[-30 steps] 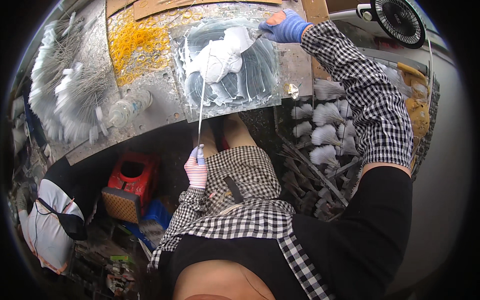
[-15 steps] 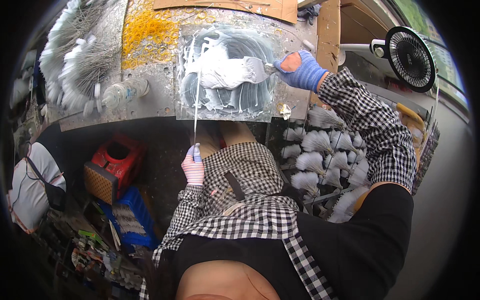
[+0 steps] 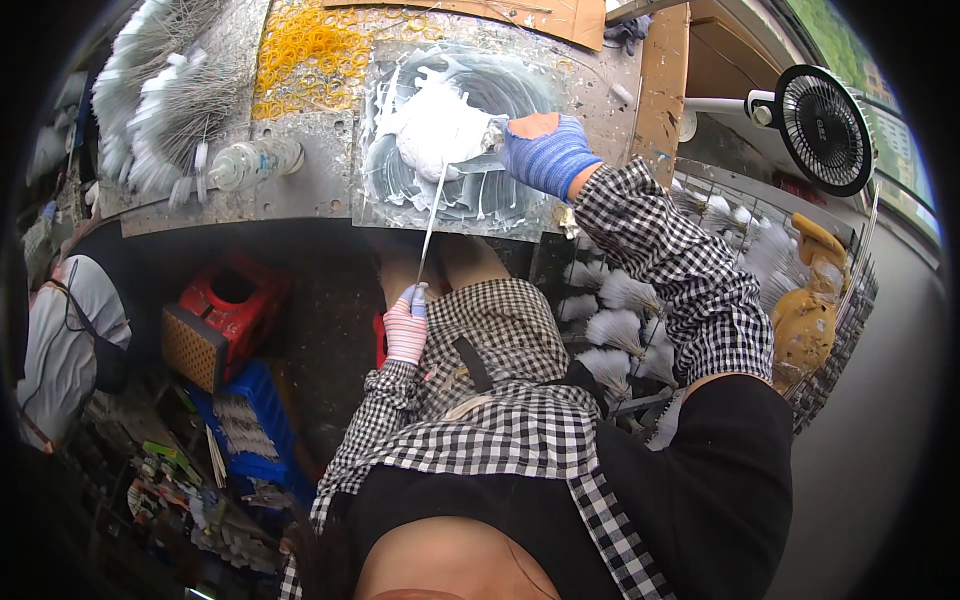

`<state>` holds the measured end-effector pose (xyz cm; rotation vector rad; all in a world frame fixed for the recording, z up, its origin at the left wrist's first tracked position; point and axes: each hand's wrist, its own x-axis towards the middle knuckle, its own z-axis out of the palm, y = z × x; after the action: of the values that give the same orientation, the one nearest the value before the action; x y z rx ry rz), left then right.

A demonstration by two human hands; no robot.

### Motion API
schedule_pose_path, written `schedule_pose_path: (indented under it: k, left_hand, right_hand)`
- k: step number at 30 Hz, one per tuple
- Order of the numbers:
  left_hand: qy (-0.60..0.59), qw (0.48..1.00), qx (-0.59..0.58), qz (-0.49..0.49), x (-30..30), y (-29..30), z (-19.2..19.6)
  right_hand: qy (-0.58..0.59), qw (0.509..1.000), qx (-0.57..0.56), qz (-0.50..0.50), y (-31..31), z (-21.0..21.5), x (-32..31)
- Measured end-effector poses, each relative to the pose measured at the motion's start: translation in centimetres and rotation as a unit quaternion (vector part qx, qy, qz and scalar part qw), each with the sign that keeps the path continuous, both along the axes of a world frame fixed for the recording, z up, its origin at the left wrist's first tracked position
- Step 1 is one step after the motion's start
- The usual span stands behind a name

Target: Mix and prepare a white adhesive or sealant paste on a glass plate using a spatula.

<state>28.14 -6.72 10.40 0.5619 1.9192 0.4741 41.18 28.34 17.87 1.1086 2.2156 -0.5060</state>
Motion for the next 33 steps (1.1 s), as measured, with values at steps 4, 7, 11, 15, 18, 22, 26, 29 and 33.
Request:
schedule_pose_path:
  k: [4, 7, 11, 15, 18, 22, 26, 29, 33]
  left_hand:
    - [0.033, 0.999, -0.027, -0.015, -1.1, 0.7, -1.3]
    - [0.064, 0.996, 0.013, -0.054, -1.4, 0.5, -1.8]
    - [0.059, 0.992, 0.019, -0.112, -2.2, 0.8, -1.1]
    - [0.055, 0.986, 0.065, -0.143, -2.4, 1.5, -0.4]
    - [0.086, 0.983, 0.066, -0.146, -2.8, 1.1, 0.0]
    - [0.072, 0.975, 0.045, -0.206, -3.7, 2.2, 0.6]
    - [0.087, 0.959, 0.035, -0.267, -4.9, 1.7, 0.6]
    - [0.055, 0.961, 0.001, -0.272, -6.1, 1.0, 0.6]
    - [0.102, 0.942, 0.028, -0.319, -8.5, 0.2, 1.0]
  right_hand:
    - [-0.026, 0.999, 0.029, -0.032, 1.1, 0.8, 1.4]
    - [0.0, 0.996, 0.025, -0.088, 2.6, -0.9, 1.0]
    - [-0.02, 0.995, 0.009, -0.101, 5.2, -5.2, -2.2]
    - [-0.009, 0.993, -0.001, -0.119, 7.5, -8.8, -3.7]
    - [-0.004, 0.993, -0.018, -0.121, 5.8, -8.0, -4.6]
    - [-0.057, 0.988, -0.061, -0.128, 4.3, -8.7, -1.8]
    - [-0.068, 0.973, -0.089, -0.204, 1.5, -7.6, 0.6]
    - [-0.096, 0.96, -0.111, -0.24, -0.8, -6.1, 1.4]
    - [-0.11, 0.965, -0.129, -0.202, -2.5, -4.2, 3.1]
